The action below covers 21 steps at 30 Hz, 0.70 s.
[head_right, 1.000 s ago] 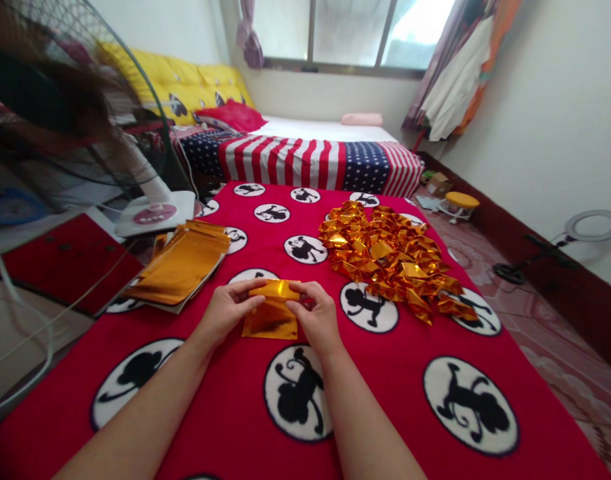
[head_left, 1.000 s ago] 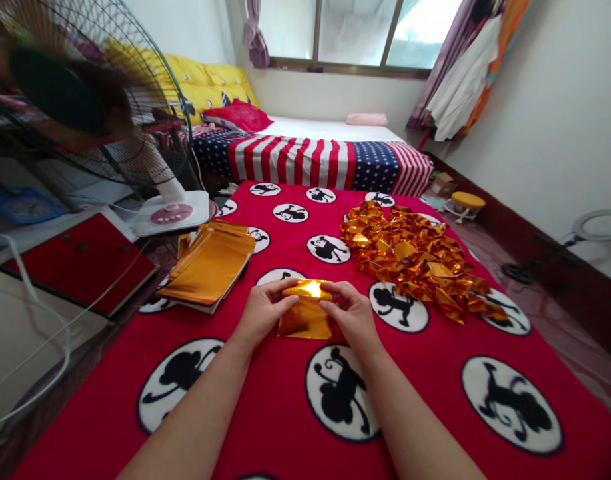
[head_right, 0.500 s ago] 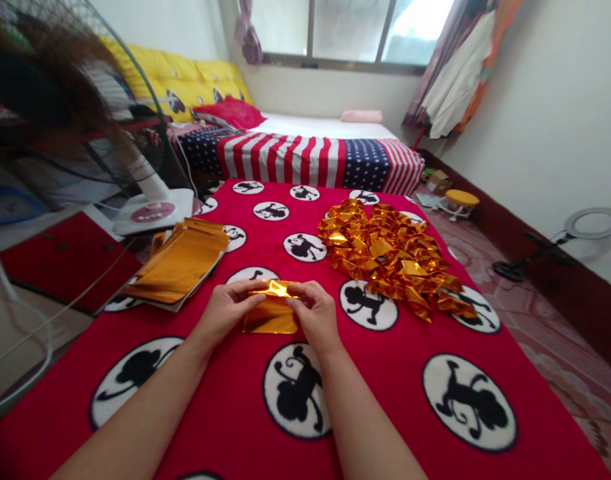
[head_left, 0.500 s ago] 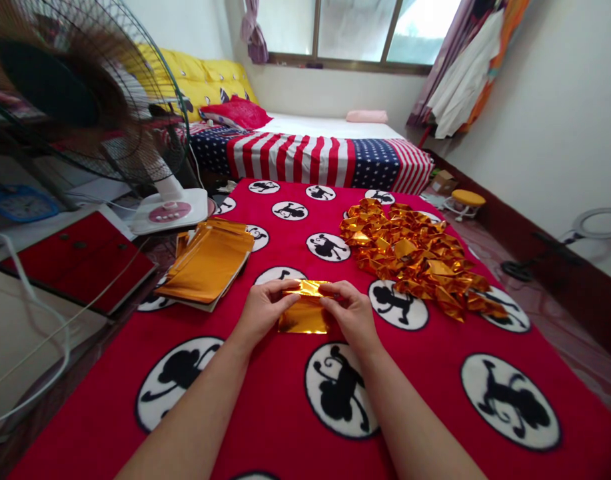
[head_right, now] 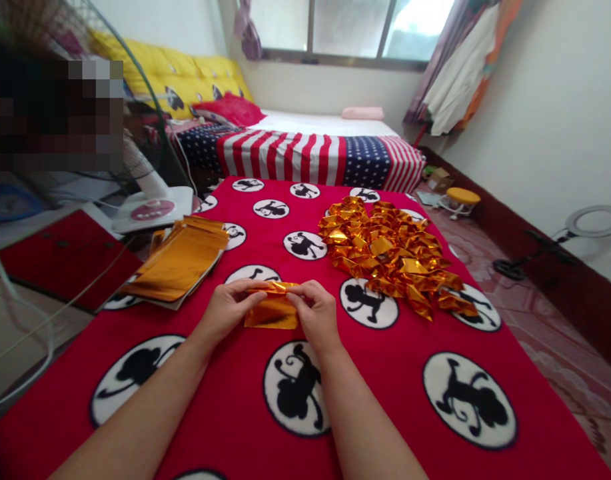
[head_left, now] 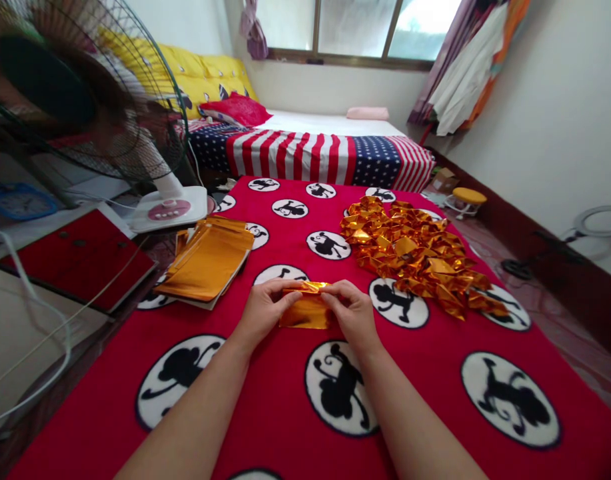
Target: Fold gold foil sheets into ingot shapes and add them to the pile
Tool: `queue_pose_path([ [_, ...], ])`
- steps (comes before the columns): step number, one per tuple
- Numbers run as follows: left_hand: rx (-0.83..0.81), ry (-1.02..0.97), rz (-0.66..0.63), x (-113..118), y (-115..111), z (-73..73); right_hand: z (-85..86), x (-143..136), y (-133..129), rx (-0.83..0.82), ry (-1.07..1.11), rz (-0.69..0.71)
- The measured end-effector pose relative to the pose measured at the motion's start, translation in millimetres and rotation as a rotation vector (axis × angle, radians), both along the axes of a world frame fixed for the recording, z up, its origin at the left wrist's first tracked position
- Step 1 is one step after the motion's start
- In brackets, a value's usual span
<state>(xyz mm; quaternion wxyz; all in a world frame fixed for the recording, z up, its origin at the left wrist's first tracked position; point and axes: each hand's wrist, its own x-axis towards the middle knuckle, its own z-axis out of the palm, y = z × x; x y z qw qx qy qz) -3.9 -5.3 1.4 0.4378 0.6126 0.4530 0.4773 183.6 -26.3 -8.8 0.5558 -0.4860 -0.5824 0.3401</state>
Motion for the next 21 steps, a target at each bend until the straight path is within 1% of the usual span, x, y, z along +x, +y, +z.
queue_pose_path([
  [6, 0.014, 0.091, -0.011, 7, -4, -2.5, 3.4, -6, -4, -0.019, -0.067, 0.059],
  [9, -0.013, 0.078, -0.035, 11, -7, -1.5, 4.2, -7, -4, -0.009, -0.099, 0.070],
  [16, -0.077, 0.028, -0.012, 8, -6, 6.6, 5.9, -5, -5, -0.086, 0.028, 0.067],
  [21, -0.101, 0.015, -0.031, 7, -5, 3.9, 2.7, -5, -4, -0.161, 0.100, 0.047],
])
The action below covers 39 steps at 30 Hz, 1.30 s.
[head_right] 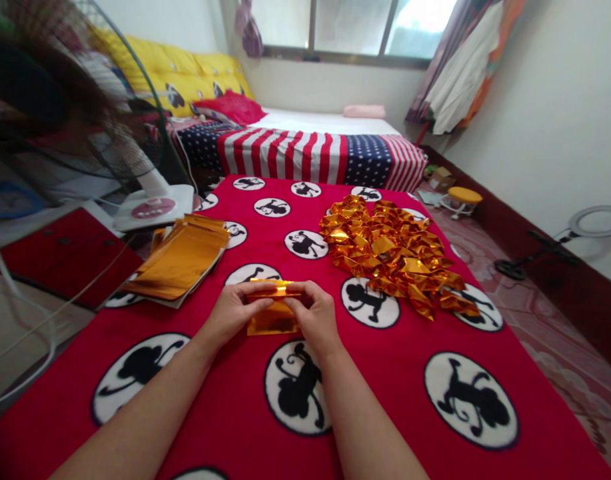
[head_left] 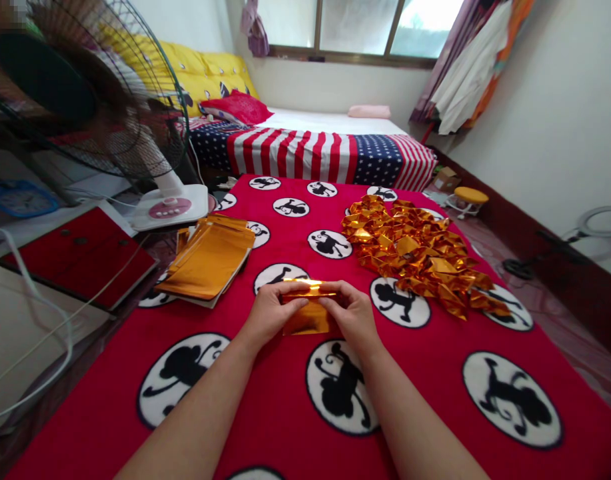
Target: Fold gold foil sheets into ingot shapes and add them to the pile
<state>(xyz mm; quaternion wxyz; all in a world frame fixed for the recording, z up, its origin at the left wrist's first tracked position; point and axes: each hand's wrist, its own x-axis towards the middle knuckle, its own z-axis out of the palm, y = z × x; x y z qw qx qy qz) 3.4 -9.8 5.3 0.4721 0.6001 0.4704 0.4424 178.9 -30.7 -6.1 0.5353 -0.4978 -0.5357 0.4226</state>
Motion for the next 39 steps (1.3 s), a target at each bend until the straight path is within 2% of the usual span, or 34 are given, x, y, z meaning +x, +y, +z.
queue_pose_path([
  [4, 0.035, 0.004, -0.008, 2, 0, -3.3, -3.3, 1, 2, 0.038, 0.004, -0.004],
  [9, 0.104, 0.068, 0.048, 0, 1, -4.1, -3.7, 3, 4, 0.119, -0.029, -0.007],
  [16, 0.183, 0.087, 0.123, -5, 5, -5.7, -5.5, 5, 5, 0.071, -0.012, -0.069],
  [21, 0.231, 0.081, 0.173, -8, 7, -6.8, -4.2, 5, 5, 0.084, -0.004, -0.058],
  [28, 0.029, -0.072, -0.015, -11, 4, -0.3, -2.2, 7, 5, 0.152, 0.003, -0.010],
  [31, -0.009, -0.127, -0.042, -9, 2, 1.0, -1.8, 6, 5, 0.166, 0.019, 0.004],
  [35, 0.027, -0.103, -0.025, -8, 3, -0.8, -1.5, 4, 3, 0.102, 0.027, -0.002],
  [39, 0.119, -0.055, -0.003, -9, 4, -1.4, -2.0, 3, 3, -0.016, 0.125, -0.041],
])
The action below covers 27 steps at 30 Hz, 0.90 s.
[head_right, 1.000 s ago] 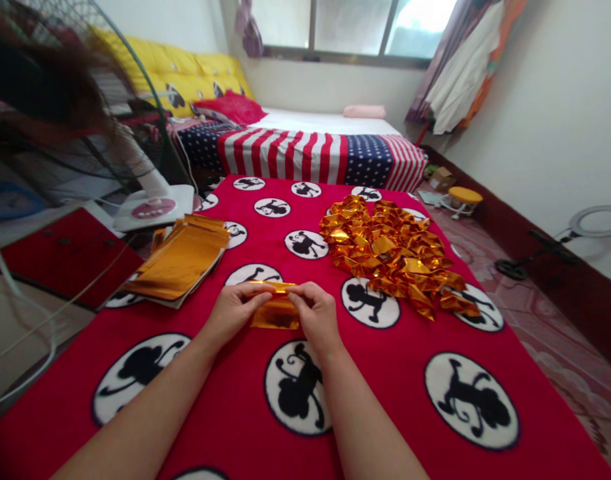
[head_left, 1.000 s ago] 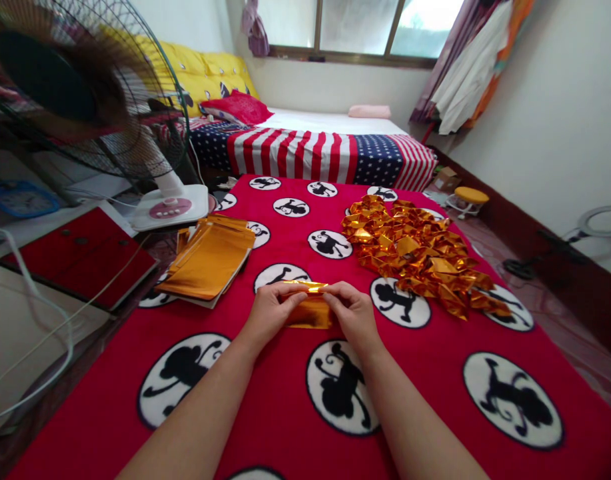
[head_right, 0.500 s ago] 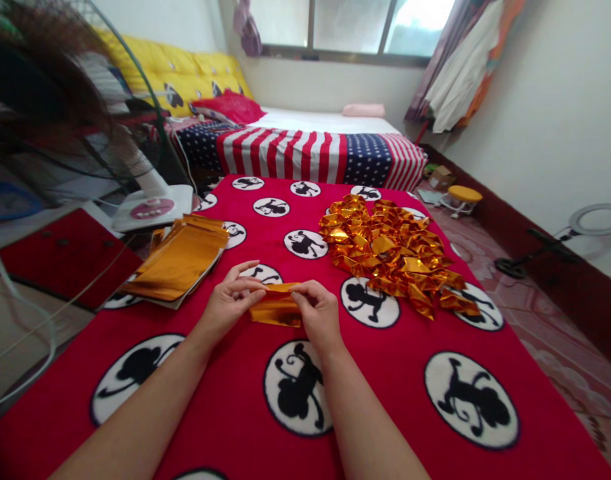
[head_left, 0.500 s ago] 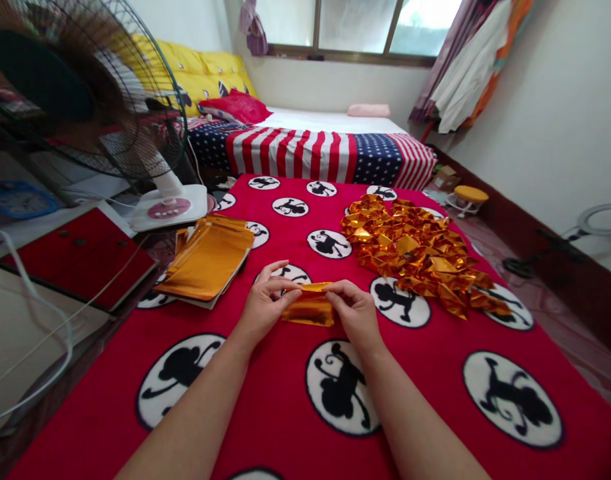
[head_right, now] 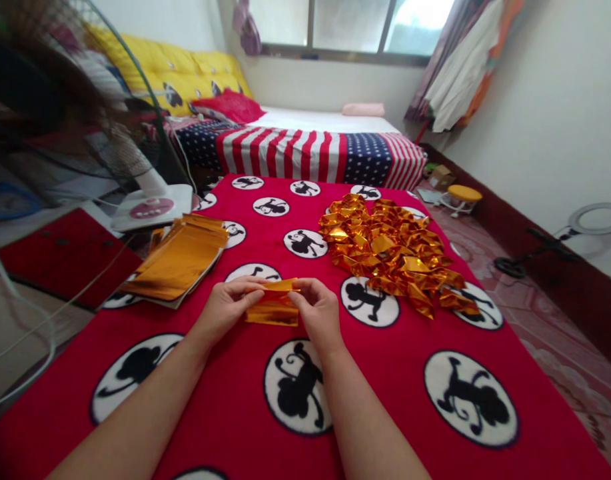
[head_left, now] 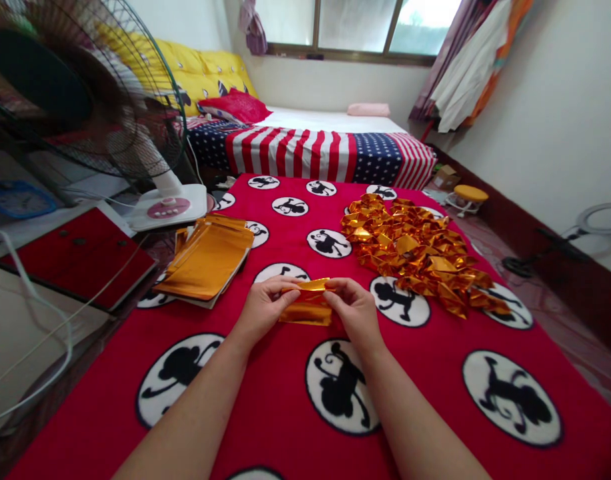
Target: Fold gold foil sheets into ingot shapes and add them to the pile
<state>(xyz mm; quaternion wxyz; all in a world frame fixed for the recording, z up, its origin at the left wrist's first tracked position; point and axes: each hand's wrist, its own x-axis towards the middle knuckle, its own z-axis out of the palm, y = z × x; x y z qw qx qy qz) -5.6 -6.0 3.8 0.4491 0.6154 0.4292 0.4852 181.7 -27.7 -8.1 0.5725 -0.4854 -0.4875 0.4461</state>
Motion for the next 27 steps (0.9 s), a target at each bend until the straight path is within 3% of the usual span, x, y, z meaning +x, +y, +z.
queue_pose_path([
  [5, 0.075, 0.013, -0.023, -0.9, -1.3, 3.5, 2.2, 2.3, 2.2, 0.055, -0.100, -0.081],
  [13, 0.101, 0.027, -0.053, -0.9, -1.9, 5.5, 0.0, 3.2, 0.8, -0.025, -0.060, 0.068],
  [27, 0.050, 0.080, 0.007, 2.1, -3.0, 5.2, 3.8, 0.3, -1.2, -0.005, 0.041, -0.023],
])
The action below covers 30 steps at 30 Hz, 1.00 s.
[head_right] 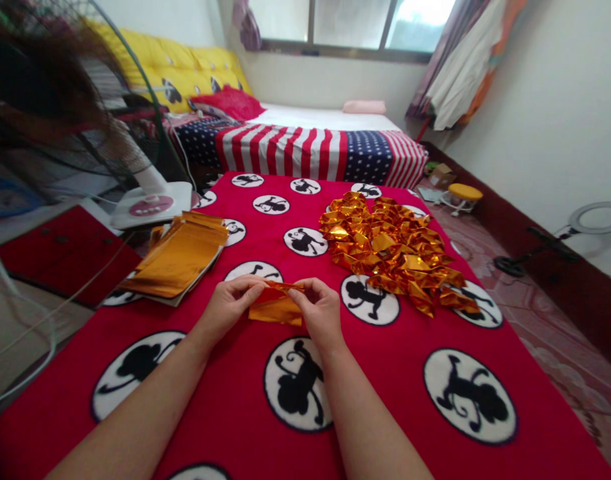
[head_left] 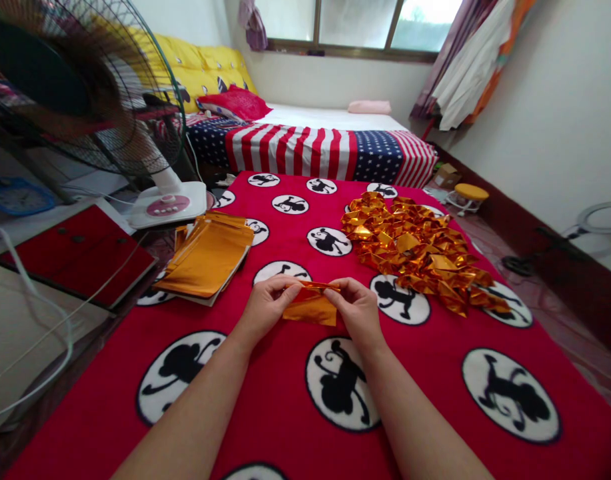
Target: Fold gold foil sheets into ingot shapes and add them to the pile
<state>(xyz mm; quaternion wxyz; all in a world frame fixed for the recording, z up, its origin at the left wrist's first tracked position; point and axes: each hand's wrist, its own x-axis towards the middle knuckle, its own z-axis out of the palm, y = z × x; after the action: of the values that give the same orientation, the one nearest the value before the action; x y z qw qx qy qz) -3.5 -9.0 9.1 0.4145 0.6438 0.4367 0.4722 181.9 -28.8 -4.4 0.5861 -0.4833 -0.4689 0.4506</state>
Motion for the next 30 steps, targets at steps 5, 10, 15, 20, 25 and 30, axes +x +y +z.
queue_pose_path([
  [5, -0.058, -0.062, 0.076, -1.1, 1.2, -2.9, 0.2, -0.5, 0.1, -0.003, 0.036, -0.021],
  [10, -0.048, -0.086, 0.094, -0.5, 0.6, -3.3, 2.2, -0.1, -0.8, -0.007, -0.002, -0.035],
  [15, -0.047, -0.069, 0.114, 1.0, -0.9, -4.1, 1.4, 1.1, -1.2, -0.013, -0.021, -0.038],
  [20, -0.058, -0.071, 0.161, 2.5, -1.8, -4.2, 0.5, 0.3, -1.7, -0.024, -0.032, -0.048],
  [25, -0.057, -0.088, 0.203, 3.6, -2.3, -3.5, -1.0, 0.9, -1.5, -0.021, -0.028, -0.051],
  [30, -0.055, -0.095, 0.223, 4.6, -3.1, -1.5, 2.0, 0.4, -1.9, -0.015, -0.026, -0.061],
])
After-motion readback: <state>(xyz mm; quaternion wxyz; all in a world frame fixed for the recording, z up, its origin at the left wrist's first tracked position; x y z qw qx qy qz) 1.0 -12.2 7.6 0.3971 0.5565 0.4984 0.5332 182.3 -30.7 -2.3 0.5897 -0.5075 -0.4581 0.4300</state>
